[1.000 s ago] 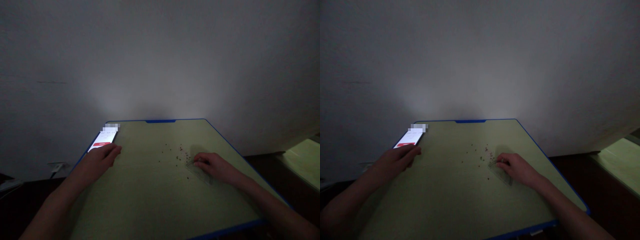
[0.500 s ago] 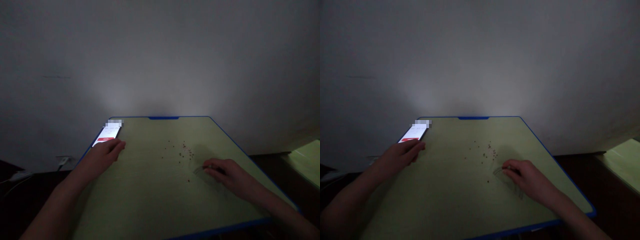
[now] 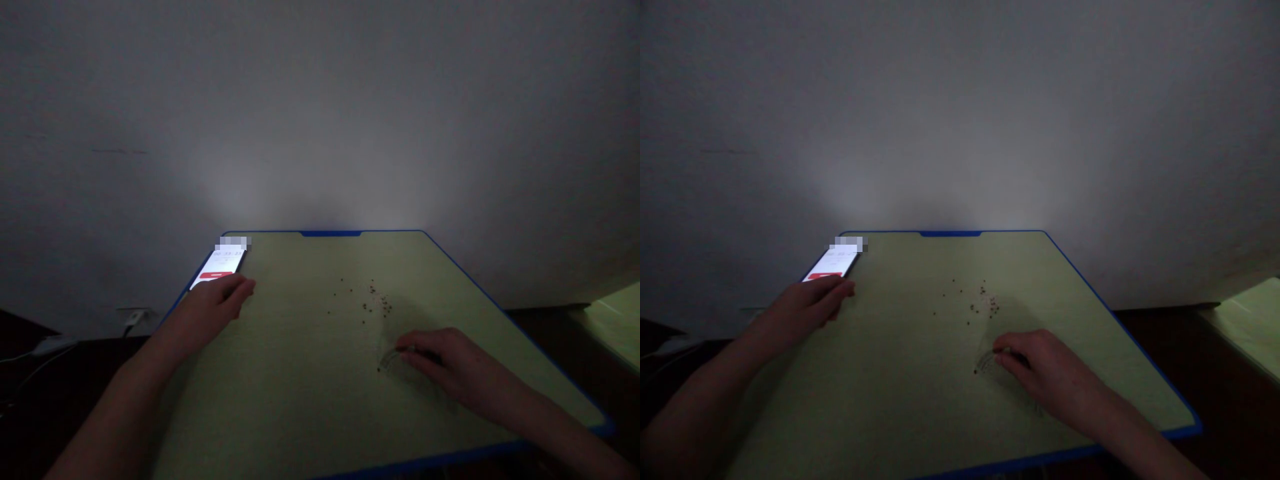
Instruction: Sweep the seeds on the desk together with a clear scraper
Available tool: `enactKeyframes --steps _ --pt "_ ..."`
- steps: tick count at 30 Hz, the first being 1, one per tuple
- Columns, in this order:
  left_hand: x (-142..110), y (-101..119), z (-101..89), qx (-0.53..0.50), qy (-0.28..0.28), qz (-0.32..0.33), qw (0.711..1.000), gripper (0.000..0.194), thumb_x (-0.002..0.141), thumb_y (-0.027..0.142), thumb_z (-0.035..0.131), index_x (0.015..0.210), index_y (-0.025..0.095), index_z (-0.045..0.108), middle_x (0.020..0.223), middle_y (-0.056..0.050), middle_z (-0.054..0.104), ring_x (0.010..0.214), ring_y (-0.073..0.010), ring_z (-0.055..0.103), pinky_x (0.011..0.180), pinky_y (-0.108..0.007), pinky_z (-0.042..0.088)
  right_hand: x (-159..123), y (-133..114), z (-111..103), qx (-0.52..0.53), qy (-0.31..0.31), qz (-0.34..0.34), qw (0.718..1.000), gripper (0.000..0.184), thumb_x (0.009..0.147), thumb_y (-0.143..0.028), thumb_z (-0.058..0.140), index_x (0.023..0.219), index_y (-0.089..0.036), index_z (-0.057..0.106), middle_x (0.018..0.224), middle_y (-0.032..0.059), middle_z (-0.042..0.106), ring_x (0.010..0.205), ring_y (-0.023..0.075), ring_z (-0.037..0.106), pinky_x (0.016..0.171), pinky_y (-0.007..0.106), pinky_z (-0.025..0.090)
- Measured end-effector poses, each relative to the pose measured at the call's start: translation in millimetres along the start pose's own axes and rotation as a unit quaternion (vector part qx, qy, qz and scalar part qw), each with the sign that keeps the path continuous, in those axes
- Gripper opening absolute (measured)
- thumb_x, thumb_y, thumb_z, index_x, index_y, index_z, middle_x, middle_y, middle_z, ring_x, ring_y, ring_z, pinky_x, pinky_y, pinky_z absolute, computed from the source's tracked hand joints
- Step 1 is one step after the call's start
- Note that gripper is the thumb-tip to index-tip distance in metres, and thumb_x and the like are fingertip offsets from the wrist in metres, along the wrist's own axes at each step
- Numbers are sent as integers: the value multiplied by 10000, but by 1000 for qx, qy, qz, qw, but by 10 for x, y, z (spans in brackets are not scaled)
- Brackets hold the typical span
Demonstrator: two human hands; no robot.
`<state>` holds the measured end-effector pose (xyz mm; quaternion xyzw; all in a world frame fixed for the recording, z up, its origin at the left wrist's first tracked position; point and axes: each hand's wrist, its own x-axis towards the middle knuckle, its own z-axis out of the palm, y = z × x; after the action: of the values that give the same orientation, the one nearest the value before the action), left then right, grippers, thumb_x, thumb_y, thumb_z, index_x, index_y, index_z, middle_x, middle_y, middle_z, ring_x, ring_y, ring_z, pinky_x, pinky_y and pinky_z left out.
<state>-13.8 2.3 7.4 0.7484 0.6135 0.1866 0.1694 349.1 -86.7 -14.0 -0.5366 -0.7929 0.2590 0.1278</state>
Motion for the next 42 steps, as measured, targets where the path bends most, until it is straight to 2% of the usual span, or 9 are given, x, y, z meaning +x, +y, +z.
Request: enactKeyframes --steps 6,10,15,18,21,24,28,33,42 --pt "-1 19 -1 6 2 -5 1000 442 844 550 327 762 198 583 576 10 563 545 -147 536 539 -268 370 -66 -47 5 12 5 12 1000 267 913 -362 441 882 -239 676 791 31 697 693 177 622 621 284 443" --pt "-3 25 0 9 2 -3 1000 440 844 549 328 775 200 586 576 9 566 544 -147 537 537 -267 366 -82 -36 91 6 -2 13 1000 252 909 -362 450 884 -248 674 811 25 699 712 174 628 628 275 449" --pt "7 7 2 10 2 0 1000 438 842 548 332 776 201 592 583 5 575 551 -153 541 547 -271 371 18 -211 220 18 16 -16 1000 196 885 -316 496 927 -250 676 830 24 711 729 176 629 648 282 441" --pt "6 11 0 11 2 -1 1000 435 844 544 327 768 202 586 581 5 571 552 -154 539 543 -270 365 89 -242 126 26 48 -5 999 201 888 -344 495 904 -238 665 711 5 682 623 150 599 584 262 422" --pt "-3 23 -3 13 4 2 1000 417 846 530 336 762 202 580 595 2 578 562 -153 541 545 -267 361 169 -144 -72 7 91 3 996 221 896 -365 481 869 -223 647 657 -4 641 573 139 565 555 257 404" --pt "-13 33 -4 12 6 5 1000 429 846 539 335 760 200 583 587 2 574 556 -153 539 539 -267 358 297 -45 -220 -28 86 -58 994 191 898 -333 488 879 -221 642 801 22 661 726 164 591 654 273 423" --pt "-14 21 -1 7 2 -3 1000 445 842 563 335 765 199 580 574 8 571 546 -153 540 541 -270 369 531 -50 -227 -47 69 -140 987 192 914 -245 465 892 -194 650 837 44 637 805 169 575 737 282 423" --pt "-3 -16 6 11 1 0 1000 446 849 561 331 781 200 582 580 11 577 546 -150 545 542 -271 373 722 -68 -114 -20 47 -163 985 207 912 -180 454 897 -155 659 827 53 609 783 152 566 727 267 427" --pt "1 -34 12 3 1 -4 1000 438 844 553 339 773 202 590 576 13 575 546 -147 546 546 -270 379 790 -55 13 -1 64 -182 981 197 900 -151 473 867 -162 667 809 43 582 763 151 552 709 271 427"
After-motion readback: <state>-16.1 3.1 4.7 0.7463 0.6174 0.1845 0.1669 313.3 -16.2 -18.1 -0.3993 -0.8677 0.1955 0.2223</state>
